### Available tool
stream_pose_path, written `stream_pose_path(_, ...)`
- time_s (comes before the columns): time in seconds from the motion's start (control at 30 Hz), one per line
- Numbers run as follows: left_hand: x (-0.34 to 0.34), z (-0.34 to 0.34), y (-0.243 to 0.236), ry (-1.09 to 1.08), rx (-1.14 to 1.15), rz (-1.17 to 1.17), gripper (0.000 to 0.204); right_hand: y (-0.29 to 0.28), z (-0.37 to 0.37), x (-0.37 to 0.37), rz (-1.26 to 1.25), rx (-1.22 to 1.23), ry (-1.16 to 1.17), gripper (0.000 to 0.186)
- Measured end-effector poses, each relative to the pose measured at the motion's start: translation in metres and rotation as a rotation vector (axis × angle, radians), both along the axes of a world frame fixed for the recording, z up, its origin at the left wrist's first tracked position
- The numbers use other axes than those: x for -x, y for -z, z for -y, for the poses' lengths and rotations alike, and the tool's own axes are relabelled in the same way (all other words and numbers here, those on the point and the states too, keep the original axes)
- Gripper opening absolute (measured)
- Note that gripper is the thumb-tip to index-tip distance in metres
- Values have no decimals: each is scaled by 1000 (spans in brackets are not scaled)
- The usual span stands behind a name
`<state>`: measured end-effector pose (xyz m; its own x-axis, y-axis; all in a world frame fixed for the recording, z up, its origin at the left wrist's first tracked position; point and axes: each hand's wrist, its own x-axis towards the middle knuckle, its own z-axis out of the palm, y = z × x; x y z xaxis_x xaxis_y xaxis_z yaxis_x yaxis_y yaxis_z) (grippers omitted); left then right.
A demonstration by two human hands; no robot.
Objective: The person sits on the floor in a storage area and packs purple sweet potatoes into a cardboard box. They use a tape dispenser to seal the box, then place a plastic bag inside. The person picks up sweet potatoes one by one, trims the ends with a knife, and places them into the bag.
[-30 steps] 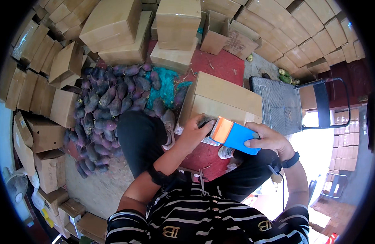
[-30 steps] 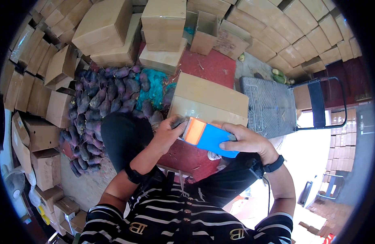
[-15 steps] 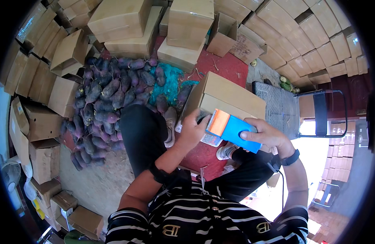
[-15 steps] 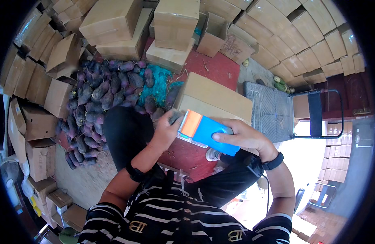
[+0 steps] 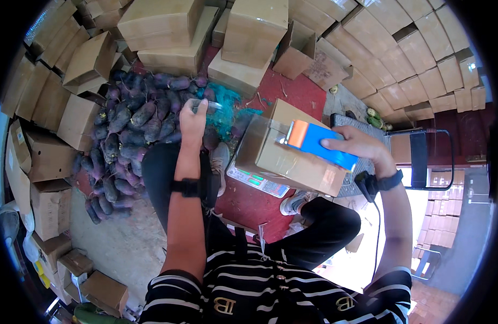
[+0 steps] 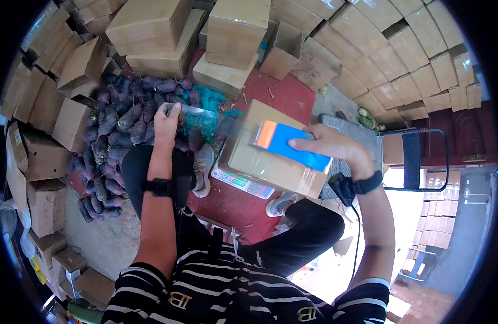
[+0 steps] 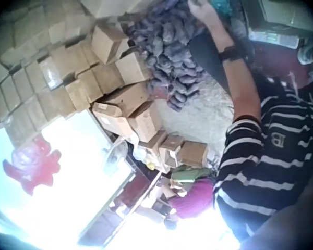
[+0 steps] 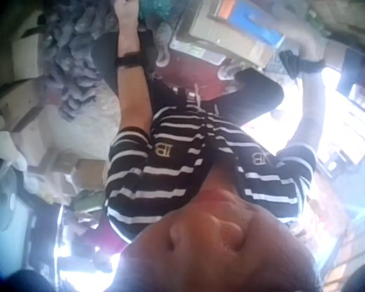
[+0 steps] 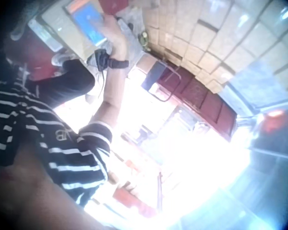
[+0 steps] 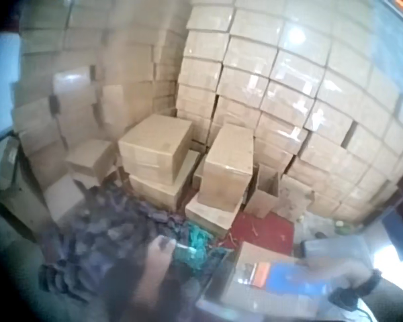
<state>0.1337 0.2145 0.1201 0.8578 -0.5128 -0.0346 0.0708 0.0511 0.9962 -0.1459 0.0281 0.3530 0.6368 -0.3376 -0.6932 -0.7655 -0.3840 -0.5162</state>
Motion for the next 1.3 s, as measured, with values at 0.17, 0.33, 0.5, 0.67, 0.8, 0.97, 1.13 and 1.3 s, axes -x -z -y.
stream_pose_path(0.17,-6,12,61,-136,-76,-61,17,32,12,-34,-126,-104,19,59)
stream_pose_path(0.33,0,20,80,-187,-118,-35,16,52,23,-43,-135,-140,4,60)
stream_pose_path(0.5,12,26,122,-201,-198,-5,24,63,21,-50,-208,-94,28,61)
stream_pose_path(0.67,68,41,180,-224,-274,-14,16,64,15,-61,-174,-31,9,63)
stream_pose_path(0.8,106,65,200,-95,-60,-374,18,76,25,-53,-225,-68,66,66)
stream_pose_path(0.97,130,70,222,65,-18,-497,16,78,26,-58,-215,-68,54,63)
stream_pose_path(1.13,138,70,207,137,-25,-385,19,81,28,-50,-229,-97,109,63)
stream_pose_path(1.3,135,64,202,142,-118,-245,27,80,27,-53,-233,-41,52,68)
